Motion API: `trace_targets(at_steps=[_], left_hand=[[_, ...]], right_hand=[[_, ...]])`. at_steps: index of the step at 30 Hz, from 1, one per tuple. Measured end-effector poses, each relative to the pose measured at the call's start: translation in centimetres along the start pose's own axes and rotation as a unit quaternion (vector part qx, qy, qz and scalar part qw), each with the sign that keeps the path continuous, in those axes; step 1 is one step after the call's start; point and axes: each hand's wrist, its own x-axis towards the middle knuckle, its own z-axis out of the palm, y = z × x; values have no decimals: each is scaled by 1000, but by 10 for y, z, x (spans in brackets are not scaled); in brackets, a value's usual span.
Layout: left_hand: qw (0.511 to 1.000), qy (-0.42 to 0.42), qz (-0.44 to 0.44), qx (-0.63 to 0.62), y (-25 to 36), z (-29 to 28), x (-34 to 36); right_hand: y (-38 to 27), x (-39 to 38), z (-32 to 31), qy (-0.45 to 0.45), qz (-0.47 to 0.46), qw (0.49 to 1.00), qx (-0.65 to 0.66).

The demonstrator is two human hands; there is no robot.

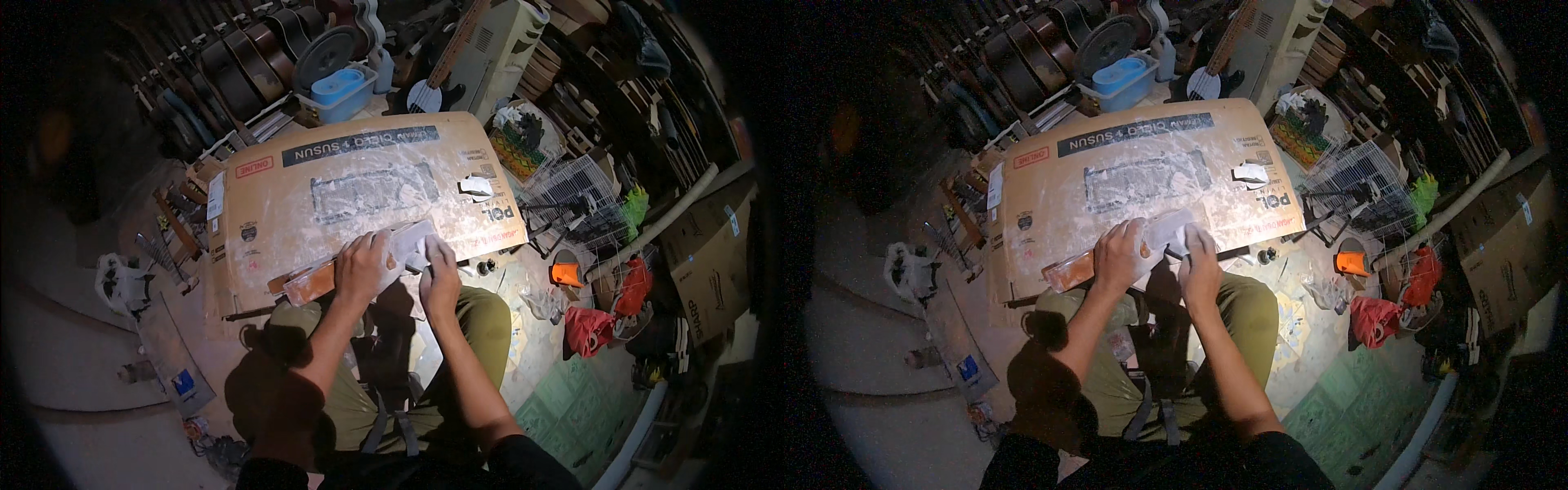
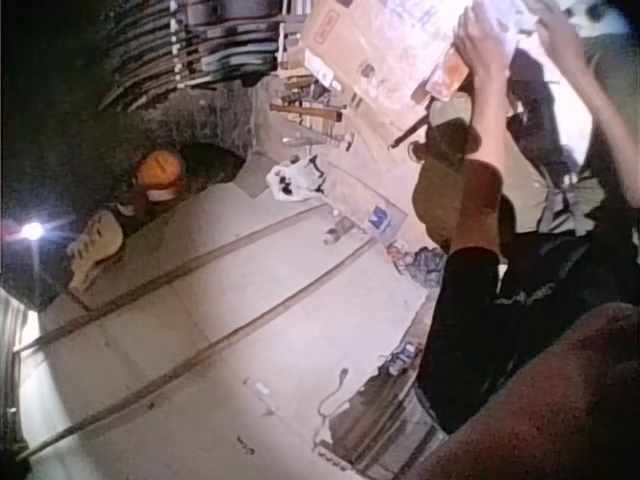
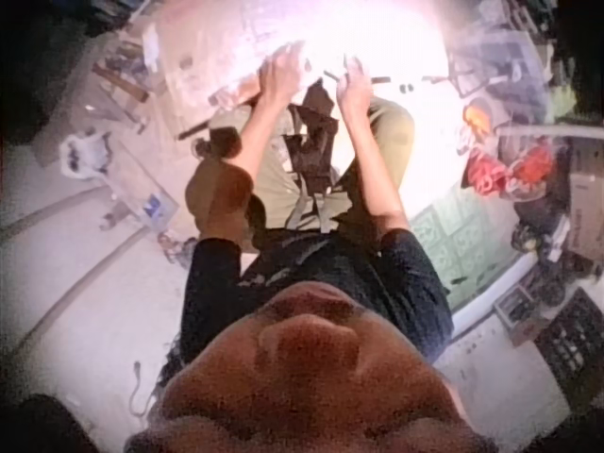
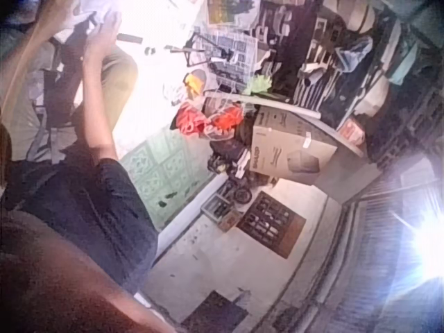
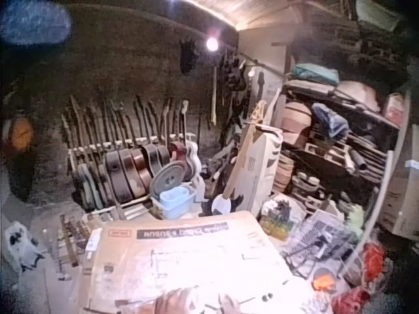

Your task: The person sands the body of a wooden stringed instrument using a sanding block, turning the object over to work on different edges.

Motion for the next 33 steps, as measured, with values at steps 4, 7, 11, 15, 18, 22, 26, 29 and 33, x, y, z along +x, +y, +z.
trace_targets(at_steps=[4,7,11,15,18,22,26,29,33], left_hand=[[999,-33,-26,-5,0,-3,2],[1000,-12,-14,-13,13,-9,6],[999,-15,-25,-15,8,-8,4],[1000,3,-16,-16,11,-7,5],[999,-18,-25,-18,9,-7,5],[1000,-11,-18,-12,5,-6,5],[999,-16,-18,-23,7,-7,8],[1000,-2,-15,-22,10,-9,7],[1000,-4,-13,-19,10,-10,7]], right_hand=[[-13,-15,11,15,-87,996,-10],[2,-4,7,23,-51,998,-16],[-3,-13,8,-13,-65,998,-20],[-1,-3,7,38,-4,999,2],[-8,-13,7,-7,-68,998,2],[-7,-4,11,60,-46,997,21],[-1,0,2,6,-21,999,28],[-10,-7,7,8,-30,998,53],[8,2,6,55,-52,997,7]])
